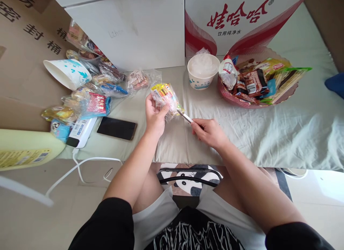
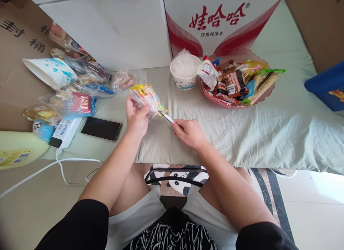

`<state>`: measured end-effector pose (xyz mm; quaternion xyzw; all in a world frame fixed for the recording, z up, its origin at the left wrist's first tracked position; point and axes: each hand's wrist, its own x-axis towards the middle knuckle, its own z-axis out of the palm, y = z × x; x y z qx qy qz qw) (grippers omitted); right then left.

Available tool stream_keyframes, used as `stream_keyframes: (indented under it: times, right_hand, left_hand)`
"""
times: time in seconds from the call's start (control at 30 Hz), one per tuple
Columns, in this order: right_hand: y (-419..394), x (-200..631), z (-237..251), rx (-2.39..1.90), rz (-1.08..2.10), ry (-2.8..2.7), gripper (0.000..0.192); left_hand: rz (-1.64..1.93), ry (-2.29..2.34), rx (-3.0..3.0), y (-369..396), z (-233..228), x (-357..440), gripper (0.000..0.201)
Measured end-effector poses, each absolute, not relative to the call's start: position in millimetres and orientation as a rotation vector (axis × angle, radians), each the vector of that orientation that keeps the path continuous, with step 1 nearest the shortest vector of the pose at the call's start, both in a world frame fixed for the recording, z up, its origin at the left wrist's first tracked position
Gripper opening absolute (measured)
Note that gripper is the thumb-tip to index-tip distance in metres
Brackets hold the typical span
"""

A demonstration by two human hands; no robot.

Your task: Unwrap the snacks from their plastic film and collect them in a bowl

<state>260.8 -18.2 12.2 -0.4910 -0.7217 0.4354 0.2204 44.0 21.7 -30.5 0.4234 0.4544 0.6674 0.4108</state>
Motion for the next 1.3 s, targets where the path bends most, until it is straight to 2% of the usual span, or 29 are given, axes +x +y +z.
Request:
stream_keyframes:
  times: [0.17,0.27,0.43,0.73,0.93,1.0,1.13,1.3]
  right_hand:
    - [-16,266,12,-1.404,1.135,-1.869,0.031]
    - [-16,267,12,-1.465,1.055,-1.780,0.028]
    - [-19,258,10,-1.352,1.096,-1.836,0.028]
    - [-19,257,6,-1.344,0.962,-2.002,0.034]
    - [-9,274,-3,-1.664,0.522,-1.843,0.035]
    - [-5,277,-8,-1.760,0.369,-1.846,0.035]
    - [-4,278,-12,-1.735,0.179,-1.850,0.035]
    - [-10,270,-8,-1.184,0.483,-2.030,0.040]
  left_hand:
    - [1.684,1.183,0.874,26,-26,31,0.068]
    - [1.680,1.189,0.915,26,-27,30,0.077]
    - [1.643,1.180,1.198,21,-32,44,0.087]
    - [1.687,1.118,0.942,21,-25,39,0.078]
    - [1.646,1.170,0.975,21,-29,38,0.083]
    - [1.586,1.208,1.103,18,-31,45,0.079]
    - [1.457,1.295,1.293,12,-29,53,0.049]
    - [1.271,1.302,1.354,9,-21,52,0.049]
